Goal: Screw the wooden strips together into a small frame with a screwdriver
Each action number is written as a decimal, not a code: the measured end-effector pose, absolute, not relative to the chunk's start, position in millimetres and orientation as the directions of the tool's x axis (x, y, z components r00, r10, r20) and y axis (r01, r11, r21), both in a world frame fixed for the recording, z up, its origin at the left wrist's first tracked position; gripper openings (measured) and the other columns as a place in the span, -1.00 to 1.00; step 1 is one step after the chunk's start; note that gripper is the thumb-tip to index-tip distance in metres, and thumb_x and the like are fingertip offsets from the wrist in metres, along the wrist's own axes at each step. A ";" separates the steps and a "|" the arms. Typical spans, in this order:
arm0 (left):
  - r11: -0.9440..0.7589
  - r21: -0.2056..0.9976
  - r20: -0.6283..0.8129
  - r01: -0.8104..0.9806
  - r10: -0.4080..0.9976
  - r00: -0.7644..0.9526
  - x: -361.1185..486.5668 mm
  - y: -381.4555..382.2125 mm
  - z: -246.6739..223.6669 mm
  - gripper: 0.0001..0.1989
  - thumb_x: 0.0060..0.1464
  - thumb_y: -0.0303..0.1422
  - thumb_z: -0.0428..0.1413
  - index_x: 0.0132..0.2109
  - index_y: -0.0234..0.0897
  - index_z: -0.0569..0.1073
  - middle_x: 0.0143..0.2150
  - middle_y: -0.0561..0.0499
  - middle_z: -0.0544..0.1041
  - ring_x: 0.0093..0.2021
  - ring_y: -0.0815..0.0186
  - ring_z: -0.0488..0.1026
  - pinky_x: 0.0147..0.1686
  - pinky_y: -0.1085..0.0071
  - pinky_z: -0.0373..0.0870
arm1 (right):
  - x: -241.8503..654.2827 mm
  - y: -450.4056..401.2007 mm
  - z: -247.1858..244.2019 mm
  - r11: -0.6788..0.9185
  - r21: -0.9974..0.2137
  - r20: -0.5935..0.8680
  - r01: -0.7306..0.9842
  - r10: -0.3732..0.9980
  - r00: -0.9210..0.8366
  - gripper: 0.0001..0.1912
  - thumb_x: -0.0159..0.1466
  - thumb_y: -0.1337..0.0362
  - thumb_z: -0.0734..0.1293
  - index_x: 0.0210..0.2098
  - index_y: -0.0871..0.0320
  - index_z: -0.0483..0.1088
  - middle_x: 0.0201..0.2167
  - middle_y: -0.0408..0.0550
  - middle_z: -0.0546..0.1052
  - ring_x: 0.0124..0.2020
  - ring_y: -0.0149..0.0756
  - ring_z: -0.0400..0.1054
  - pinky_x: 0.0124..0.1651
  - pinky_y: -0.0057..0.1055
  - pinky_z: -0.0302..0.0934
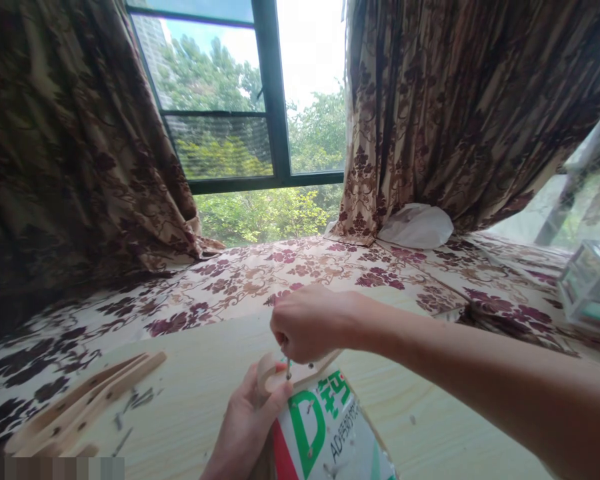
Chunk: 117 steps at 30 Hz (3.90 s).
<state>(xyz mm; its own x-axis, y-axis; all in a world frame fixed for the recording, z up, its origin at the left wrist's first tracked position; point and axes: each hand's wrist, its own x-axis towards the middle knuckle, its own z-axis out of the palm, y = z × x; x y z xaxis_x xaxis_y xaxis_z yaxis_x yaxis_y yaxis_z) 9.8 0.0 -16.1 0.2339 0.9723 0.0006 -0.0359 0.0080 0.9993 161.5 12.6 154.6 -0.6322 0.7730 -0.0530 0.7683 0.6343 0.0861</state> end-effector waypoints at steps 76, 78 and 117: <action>0.031 0.999 -0.023 -0.032 0.972 0.233 13.1 -3.0 -10.9 -0.54 -0.08 -0.07 0.21 -0.11 -0.25 0.36 -0.32 0.05 0.47 -0.36 0.31 0.43 -0.36 0.43 0.36 | 164.0 2.5 166.4 0.716 0.124 -0.081 0.687 0.698 -0.712 -0.84 0.22 0.34 0.26 -0.28 0.18 0.48 -0.41 -0.01 0.56 -0.44 -0.31 0.35 -0.51 -0.42 -0.10; 0.035 0.999 -0.026 -0.035 0.972 0.235 13.4 -3.2 -11.0 -0.55 -0.08 -0.08 0.21 -0.11 -0.24 0.35 -0.31 0.05 0.48 -0.35 0.31 0.44 -0.36 0.43 0.36 | 162.6 1.1 166.8 0.760 0.147 -0.094 0.633 0.648 -0.756 -0.85 0.23 0.37 0.24 -0.31 0.20 0.46 -0.42 -0.02 0.54 -0.44 -0.33 0.33 -0.50 -0.42 -0.10; 0.007 0.999 0.001 -0.031 0.973 0.230 13.3 -0.8 -14.7 -0.57 -0.05 -0.08 0.18 -0.11 -0.25 0.35 -0.25 0.00 0.47 -0.28 0.28 0.41 -0.26 0.38 0.37 | 157.6 11.0 161.4 0.672 0.125 -0.090 0.730 0.740 -0.666 -0.80 0.22 0.34 0.23 -0.30 0.23 0.50 -0.48 0.02 0.54 -0.51 -0.33 0.31 -0.55 -0.41 -0.11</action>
